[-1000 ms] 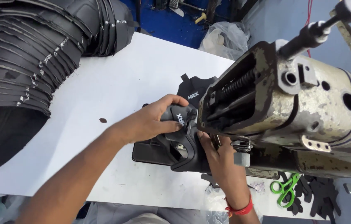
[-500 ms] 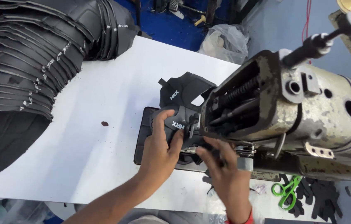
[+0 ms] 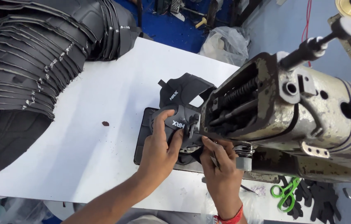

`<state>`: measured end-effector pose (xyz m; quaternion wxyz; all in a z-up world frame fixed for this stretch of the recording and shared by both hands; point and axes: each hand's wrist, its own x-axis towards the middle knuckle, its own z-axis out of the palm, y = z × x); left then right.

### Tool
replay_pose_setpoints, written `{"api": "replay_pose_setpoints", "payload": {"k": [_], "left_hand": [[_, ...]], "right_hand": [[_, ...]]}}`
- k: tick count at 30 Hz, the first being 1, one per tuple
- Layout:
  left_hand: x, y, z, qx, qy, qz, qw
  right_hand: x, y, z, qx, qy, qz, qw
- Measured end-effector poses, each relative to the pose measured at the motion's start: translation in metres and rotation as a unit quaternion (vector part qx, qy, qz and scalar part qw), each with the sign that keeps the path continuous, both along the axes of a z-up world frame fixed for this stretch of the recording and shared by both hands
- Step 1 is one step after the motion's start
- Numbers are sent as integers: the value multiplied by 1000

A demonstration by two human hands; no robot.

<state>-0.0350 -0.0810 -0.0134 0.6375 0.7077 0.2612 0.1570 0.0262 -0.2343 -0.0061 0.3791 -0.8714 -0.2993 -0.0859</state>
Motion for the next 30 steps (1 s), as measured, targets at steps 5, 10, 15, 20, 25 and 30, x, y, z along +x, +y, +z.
{"api": "replay_pose_setpoints", "payload": {"k": [5, 10, 15, 20, 25, 30], "left_hand": [[1, 12, -6, 41, -23, -27, 999], [6, 37, 13, 129, 33, -108, 985], [14, 60, 30, 335, 131, -98, 928], [39, 81, 3, 317, -20, -77, 945], [62, 93, 3, 158, 104, -202, 961], [68, 91, 10, 92, 154, -242, 954]], "right_hand": [[-4, 5, 1, -19, -66, -3, 998], [-8, 4, -2, -16, -68, -1, 998], [-6, 4, -3, -7, -42, -16, 999], [-6, 2, -5, 9, 2, -9, 1000], [-5, 2, -10, 2, 25, -19, 1000], [-10, 6, -3, -23, -43, -27, 998]]}}
